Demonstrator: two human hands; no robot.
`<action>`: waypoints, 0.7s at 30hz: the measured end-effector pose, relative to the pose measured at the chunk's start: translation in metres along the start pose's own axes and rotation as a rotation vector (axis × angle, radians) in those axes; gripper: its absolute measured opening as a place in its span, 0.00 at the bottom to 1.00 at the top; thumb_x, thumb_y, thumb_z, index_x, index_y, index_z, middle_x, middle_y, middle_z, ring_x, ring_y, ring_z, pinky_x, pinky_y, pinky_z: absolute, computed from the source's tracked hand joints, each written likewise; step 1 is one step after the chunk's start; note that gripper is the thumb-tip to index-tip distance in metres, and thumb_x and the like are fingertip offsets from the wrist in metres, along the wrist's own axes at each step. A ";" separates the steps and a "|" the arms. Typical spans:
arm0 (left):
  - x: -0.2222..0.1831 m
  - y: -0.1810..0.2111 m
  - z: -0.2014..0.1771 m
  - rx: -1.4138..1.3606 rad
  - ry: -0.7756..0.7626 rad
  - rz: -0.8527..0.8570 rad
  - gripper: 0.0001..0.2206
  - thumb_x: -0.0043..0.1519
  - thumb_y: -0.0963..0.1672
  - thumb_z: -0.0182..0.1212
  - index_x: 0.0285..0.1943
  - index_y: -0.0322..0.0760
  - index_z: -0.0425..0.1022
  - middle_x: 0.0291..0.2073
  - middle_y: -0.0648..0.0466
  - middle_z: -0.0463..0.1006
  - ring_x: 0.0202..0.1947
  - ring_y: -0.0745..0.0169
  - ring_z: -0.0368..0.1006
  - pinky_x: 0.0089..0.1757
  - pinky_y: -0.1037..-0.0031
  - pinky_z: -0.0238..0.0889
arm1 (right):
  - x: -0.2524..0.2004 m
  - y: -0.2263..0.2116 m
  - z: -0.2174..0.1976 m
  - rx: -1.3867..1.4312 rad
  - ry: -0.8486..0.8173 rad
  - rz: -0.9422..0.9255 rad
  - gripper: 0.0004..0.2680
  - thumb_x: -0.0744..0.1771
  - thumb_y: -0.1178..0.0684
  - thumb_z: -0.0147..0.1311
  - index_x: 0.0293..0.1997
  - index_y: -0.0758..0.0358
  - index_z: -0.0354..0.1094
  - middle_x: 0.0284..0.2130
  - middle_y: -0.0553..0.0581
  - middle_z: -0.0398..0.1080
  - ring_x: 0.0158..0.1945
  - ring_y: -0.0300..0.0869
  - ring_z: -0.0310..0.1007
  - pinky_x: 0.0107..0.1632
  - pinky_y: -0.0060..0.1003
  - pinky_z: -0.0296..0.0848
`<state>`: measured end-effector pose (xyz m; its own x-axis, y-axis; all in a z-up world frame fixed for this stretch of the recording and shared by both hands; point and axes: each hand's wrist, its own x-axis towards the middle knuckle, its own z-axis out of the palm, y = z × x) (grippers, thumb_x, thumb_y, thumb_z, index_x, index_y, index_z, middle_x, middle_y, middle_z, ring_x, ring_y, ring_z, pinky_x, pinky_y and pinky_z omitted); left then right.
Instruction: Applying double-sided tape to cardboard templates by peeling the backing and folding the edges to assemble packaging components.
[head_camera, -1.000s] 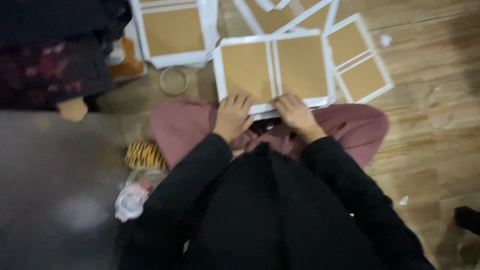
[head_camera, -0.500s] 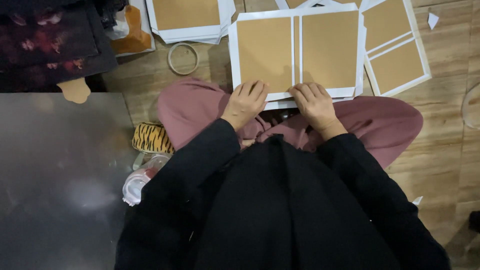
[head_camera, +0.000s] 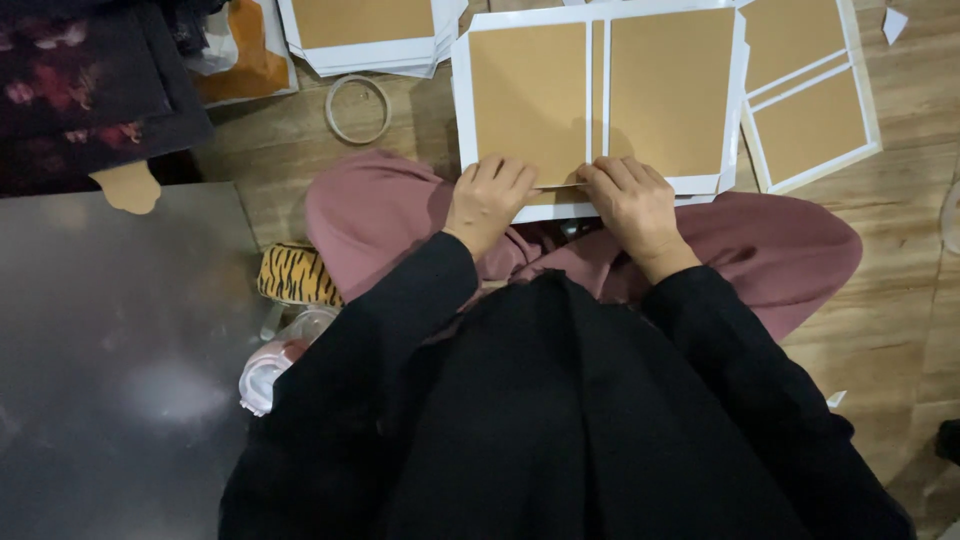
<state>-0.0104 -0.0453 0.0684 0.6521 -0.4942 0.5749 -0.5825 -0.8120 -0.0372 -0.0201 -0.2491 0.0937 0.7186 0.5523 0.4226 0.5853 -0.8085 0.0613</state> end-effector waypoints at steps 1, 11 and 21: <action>0.000 0.000 0.000 -0.042 -0.028 -0.040 0.08 0.59 0.49 0.49 0.32 0.45 0.68 0.26 0.59 0.64 0.32 0.61 0.66 0.32 0.76 0.63 | 0.002 0.000 -0.001 0.023 -0.017 0.019 0.01 0.64 0.53 0.52 0.36 0.54 0.67 0.29 0.47 0.65 0.33 0.37 0.69 0.38 0.28 0.69; 0.027 -0.011 -0.011 -0.379 -0.505 -0.283 0.14 0.46 0.50 0.65 0.32 0.46 0.65 0.26 0.61 0.63 0.34 0.60 0.67 0.32 0.72 0.65 | 0.015 0.009 -0.007 0.186 -0.248 0.116 0.04 0.61 0.52 0.58 0.34 0.54 0.69 0.28 0.47 0.68 0.33 0.38 0.72 0.34 0.28 0.70; 0.036 -0.022 0.013 -0.507 -0.762 -0.343 0.15 0.45 0.50 0.66 0.30 0.50 0.61 0.26 0.63 0.64 0.35 0.59 0.68 0.35 0.69 0.62 | 0.025 0.017 0.000 0.267 -0.397 0.253 0.05 0.57 0.57 0.61 0.30 0.54 0.71 0.24 0.46 0.69 0.29 0.40 0.72 0.30 0.32 0.70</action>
<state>0.0319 -0.0496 0.0792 0.8602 -0.4690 -0.2004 -0.3257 -0.8075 0.4918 0.0080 -0.2483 0.1050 0.9059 0.4232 0.0169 0.4135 -0.8749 -0.2521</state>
